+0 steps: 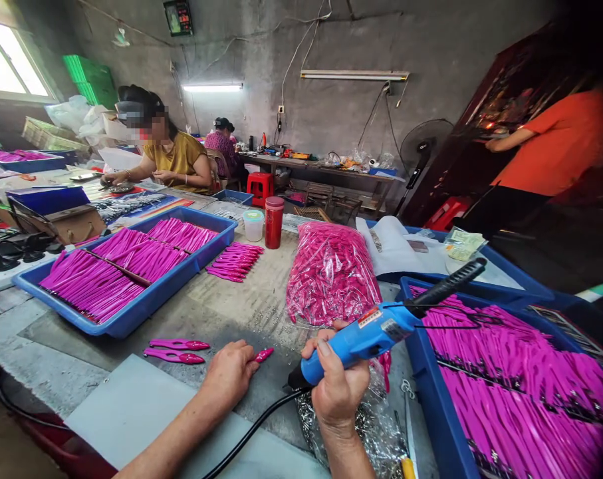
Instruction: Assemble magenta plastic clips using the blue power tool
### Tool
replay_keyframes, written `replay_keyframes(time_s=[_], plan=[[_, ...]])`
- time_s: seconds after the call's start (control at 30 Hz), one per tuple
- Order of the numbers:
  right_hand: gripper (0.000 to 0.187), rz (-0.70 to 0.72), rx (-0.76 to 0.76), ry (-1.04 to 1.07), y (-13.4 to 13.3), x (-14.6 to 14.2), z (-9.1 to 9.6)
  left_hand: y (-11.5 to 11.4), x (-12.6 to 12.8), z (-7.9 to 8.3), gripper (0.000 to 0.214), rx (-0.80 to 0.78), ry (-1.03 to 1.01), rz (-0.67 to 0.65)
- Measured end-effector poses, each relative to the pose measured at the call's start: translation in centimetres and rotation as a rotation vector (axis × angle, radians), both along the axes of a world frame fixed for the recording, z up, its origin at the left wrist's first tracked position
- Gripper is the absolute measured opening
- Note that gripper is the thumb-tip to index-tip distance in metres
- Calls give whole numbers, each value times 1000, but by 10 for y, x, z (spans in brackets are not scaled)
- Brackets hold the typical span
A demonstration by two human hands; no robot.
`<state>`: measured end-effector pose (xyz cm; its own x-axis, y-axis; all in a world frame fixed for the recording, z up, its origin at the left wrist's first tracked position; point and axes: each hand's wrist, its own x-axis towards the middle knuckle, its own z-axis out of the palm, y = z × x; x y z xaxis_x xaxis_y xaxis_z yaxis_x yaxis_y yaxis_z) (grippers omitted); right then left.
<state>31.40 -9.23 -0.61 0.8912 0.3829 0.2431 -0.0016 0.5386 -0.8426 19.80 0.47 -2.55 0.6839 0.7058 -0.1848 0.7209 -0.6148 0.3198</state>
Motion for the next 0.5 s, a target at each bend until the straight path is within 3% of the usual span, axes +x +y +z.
replay_keyframes(time_s=[0.5], plan=[[32,-11,39,43,2,0,5,7,-8,-2,21,-59,-113,-67]])
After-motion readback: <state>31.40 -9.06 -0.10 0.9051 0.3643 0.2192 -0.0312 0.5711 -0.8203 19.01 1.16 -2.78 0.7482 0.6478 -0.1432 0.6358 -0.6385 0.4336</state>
